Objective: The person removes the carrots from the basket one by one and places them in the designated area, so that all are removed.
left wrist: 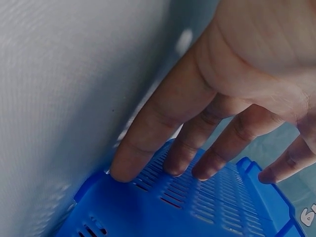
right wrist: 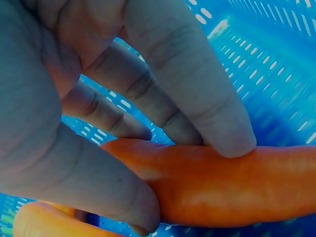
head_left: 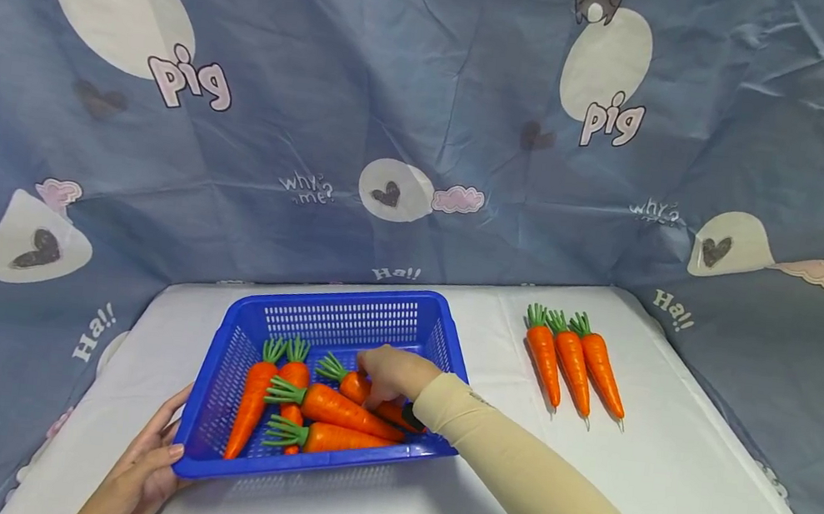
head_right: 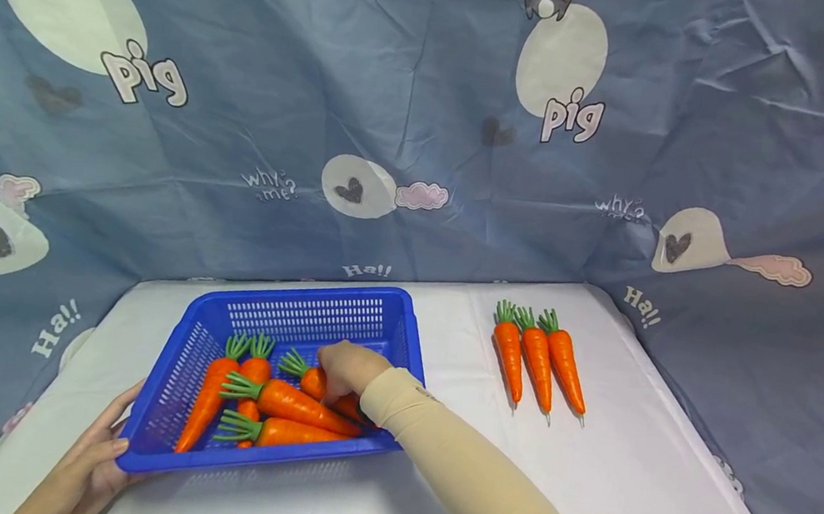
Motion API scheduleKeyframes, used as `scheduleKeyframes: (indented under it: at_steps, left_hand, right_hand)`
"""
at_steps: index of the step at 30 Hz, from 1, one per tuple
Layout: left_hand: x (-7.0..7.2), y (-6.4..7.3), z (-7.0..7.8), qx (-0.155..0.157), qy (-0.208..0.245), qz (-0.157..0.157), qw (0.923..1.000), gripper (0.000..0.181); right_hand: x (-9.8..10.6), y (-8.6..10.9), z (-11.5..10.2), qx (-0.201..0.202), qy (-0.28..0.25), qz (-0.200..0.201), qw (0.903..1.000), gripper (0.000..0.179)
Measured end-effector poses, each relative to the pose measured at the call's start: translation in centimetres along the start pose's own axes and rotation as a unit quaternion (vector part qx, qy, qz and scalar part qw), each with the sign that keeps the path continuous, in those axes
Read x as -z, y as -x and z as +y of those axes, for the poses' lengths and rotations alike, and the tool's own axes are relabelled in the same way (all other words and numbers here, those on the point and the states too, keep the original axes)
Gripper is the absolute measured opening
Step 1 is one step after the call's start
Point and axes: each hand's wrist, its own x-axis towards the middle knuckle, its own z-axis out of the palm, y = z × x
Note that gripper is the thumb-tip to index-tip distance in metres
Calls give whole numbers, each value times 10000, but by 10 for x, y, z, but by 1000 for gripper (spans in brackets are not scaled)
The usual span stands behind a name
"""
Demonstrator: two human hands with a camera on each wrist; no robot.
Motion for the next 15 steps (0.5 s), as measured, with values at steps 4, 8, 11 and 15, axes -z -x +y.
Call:
scheduleKeyframes:
  at_steps: [4,8,11,15]
  left_hand:
    - [0,0,1,-42,47,-64,10000,66]
    - [-1,0,2,-68,83,-74,9999,63]
    - [-1,-1,2,-111,162,-114,9997,62]
    - [-2,-2,1,-141,215,-119,9996,64]
  right_hand:
    - [-1,-1,0,22,95,24,9999,40]
    - [0,0,-1,-17,19,-9,10000,38]
    - [0,0,-1,-27,-35,-10,10000,38]
    - [0,0,1,-53,-214,-42,9997,37]
